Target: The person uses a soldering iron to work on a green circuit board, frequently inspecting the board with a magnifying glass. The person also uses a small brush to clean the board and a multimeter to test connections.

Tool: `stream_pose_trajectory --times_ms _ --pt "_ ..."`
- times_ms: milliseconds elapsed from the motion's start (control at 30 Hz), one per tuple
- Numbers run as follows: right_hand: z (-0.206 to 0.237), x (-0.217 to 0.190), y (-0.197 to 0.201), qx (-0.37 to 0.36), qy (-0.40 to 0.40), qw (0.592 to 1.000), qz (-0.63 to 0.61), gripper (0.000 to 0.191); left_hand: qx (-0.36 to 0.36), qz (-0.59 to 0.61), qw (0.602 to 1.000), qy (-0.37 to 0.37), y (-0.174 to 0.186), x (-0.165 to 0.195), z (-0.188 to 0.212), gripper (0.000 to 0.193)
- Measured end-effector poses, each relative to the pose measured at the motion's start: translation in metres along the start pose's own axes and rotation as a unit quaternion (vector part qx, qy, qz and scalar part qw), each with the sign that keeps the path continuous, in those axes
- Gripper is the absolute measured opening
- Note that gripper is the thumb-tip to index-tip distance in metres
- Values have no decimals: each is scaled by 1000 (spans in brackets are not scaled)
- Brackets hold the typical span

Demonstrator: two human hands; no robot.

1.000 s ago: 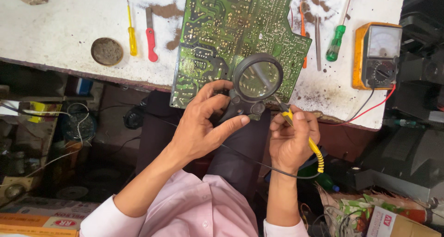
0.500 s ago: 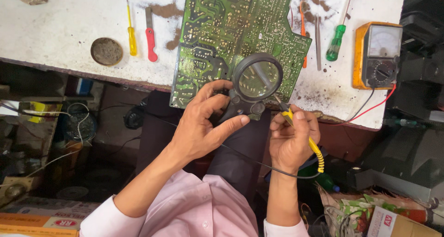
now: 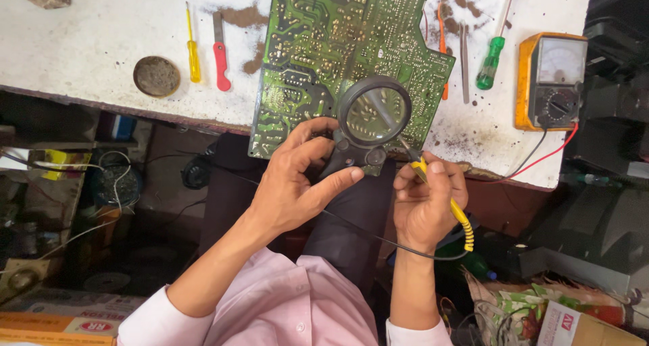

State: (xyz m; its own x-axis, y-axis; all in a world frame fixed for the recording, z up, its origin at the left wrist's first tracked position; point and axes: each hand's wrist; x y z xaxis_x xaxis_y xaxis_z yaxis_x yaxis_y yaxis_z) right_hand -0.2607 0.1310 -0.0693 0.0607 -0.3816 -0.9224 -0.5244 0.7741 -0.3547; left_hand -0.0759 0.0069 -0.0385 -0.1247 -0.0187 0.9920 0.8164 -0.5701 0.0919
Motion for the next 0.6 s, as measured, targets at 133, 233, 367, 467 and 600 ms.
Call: stream_pose_trajectory --times_ms 133,233,367,467,600 --pt "0 0 -2 -4 -1 1000 -8 22 0 -9 1000 -3 1 1 0 32" --pt "-1 0 -3 4 -6 1000 -3 23 -3 0 1000 -3 2 2 -1 32" --pt "-1 0 -5 -2 -1 1000 -5 23 2 -13 1000 -3 3 3 -2 33" --pt "-1 -1 -6 -1 -4 1000 -2 23 -4 -3 1000 13 3 3 -2 33" --pt "0 -3 -7 8 -1 1000 7 23 -5 4 1000 7 4 2 -2 33"
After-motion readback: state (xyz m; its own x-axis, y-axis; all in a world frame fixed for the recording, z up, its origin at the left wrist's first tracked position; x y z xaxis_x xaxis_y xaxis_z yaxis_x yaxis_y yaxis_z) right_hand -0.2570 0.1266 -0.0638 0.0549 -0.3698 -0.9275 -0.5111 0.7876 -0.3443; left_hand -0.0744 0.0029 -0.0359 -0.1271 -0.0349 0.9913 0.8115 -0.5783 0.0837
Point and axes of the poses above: each hand's wrist, its own z-axis away from the middle knuckle, its own y-axis out of the back of the hand, x = y × z, and after that the axes turned 13 degrees about y, right-handed
